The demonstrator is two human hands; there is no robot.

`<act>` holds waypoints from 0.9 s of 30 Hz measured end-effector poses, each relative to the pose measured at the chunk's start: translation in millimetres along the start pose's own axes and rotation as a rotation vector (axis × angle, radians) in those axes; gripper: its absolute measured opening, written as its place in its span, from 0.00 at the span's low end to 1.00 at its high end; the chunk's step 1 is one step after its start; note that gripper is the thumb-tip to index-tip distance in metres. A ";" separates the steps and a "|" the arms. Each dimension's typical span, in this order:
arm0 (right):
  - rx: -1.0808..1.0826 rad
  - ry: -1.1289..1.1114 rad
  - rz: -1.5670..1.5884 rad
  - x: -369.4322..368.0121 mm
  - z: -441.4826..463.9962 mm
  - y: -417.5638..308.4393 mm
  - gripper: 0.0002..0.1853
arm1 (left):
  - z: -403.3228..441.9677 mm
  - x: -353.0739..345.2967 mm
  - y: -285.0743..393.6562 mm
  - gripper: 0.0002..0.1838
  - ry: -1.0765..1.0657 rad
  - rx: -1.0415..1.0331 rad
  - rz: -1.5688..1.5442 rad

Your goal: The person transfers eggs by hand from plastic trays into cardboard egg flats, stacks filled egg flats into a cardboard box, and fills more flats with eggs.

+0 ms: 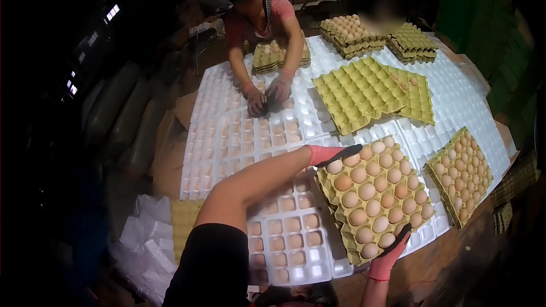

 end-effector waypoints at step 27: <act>0.635 -1.125 -1.169 -243.8 -300.1 118.6 0.27 | -534.7 -102.2 -476.1 0.32 1.301 -0.196 -0.529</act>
Point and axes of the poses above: each hand's wrist, its own z-axis towards the middle knuckle, its own x-axis out of the back of the hand, y = z × x, the point moved 5 cm from there along z, towards the middle knuckle, and after that the axes turned 7 degrees about x, right-handed, at the moved point
